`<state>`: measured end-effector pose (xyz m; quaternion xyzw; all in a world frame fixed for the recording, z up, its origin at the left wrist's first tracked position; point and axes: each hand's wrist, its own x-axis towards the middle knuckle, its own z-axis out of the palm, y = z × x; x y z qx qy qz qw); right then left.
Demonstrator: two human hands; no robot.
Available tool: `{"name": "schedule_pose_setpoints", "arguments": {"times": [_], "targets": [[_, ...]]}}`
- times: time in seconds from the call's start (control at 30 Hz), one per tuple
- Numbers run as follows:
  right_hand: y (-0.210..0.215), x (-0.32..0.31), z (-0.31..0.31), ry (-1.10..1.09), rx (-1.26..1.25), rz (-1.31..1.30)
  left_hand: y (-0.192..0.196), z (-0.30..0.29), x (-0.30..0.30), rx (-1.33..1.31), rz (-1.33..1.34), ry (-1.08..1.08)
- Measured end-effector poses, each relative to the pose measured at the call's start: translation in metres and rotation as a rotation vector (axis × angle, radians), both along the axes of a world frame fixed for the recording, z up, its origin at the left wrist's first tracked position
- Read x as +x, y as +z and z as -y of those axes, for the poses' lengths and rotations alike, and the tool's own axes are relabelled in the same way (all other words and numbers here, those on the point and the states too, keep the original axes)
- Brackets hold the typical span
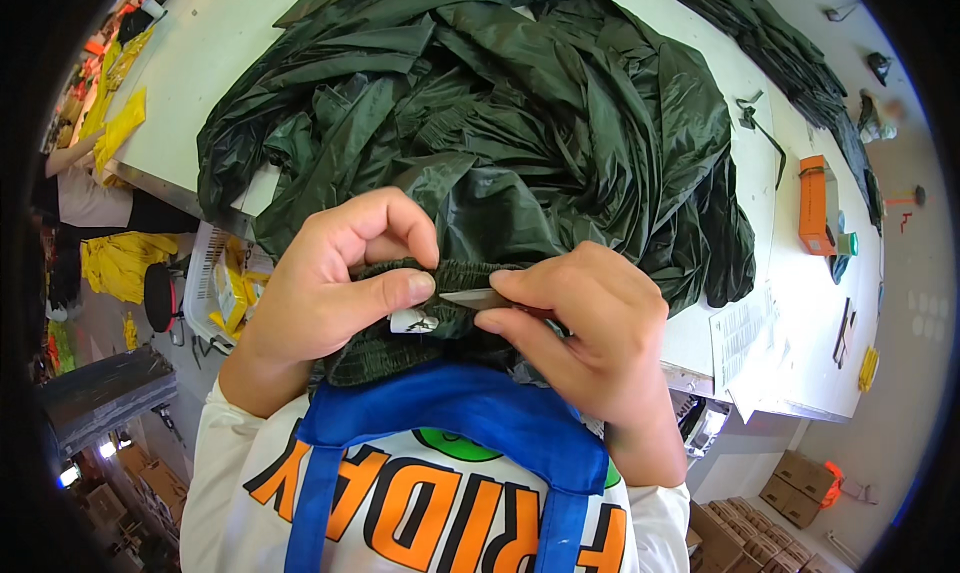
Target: The person repeatedly picks up dark green jackets from a pile and uses small scissors to cut off tags or excess fabric from the cuffs. The person handles each jacket one at a time, trims the cuff area, and places the jacket back on the pile.
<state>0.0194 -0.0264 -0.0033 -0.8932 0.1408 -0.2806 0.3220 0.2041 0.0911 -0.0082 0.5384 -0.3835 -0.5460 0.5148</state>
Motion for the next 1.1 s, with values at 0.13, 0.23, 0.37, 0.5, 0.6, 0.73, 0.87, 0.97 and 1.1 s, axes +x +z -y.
{"name": "schedule_pose_setpoints", "arguments": {"times": [0.13, 0.23, 0.37, 0.5, 0.6, 0.73, 0.87, 0.97, 1.1], "targets": [[-0.002, -0.005, -0.003, -0.091, 0.153, 0.037, -0.001, 0.0, -0.001, -0.04, -0.027, 0.024], [0.001, -0.002, -0.004, -0.13, 0.135, 0.008, 0.003, 0.0, 0.0, 0.013, -0.002, -0.008], [0.006, 0.001, -0.002, -0.089, 0.048, -0.02, 0.007, 0.0, -0.003, 0.05, 0.027, -0.003], [0.013, 0.003, -0.002, -0.057, 0.02, -0.067, 0.008, 0.0, -0.002, 0.019, 0.07, -0.033], [0.01, 0.004, 0.0, -0.036, 0.105, -0.069, 0.005, -0.001, -0.002, -0.013, 0.072, -0.059], [-0.001, 0.002, 0.002, -0.028, 0.239, -0.029, 0.004, -0.001, 0.0, -0.016, 0.12, -0.081], [-0.011, -0.008, 0.0, -0.104, 0.634, 0.222, -0.001, -0.002, 0.0, -0.037, -0.008, -0.028], [-0.012, -0.013, 0.002, -0.058, 0.447, 0.118, -0.002, -0.001, 0.001, -0.043, -0.105, -0.029], [-0.004, -0.01, -0.007, -0.078, 0.195, 0.006, -0.008, 0.0, 0.001, -0.082, -0.132, -0.053]]}}
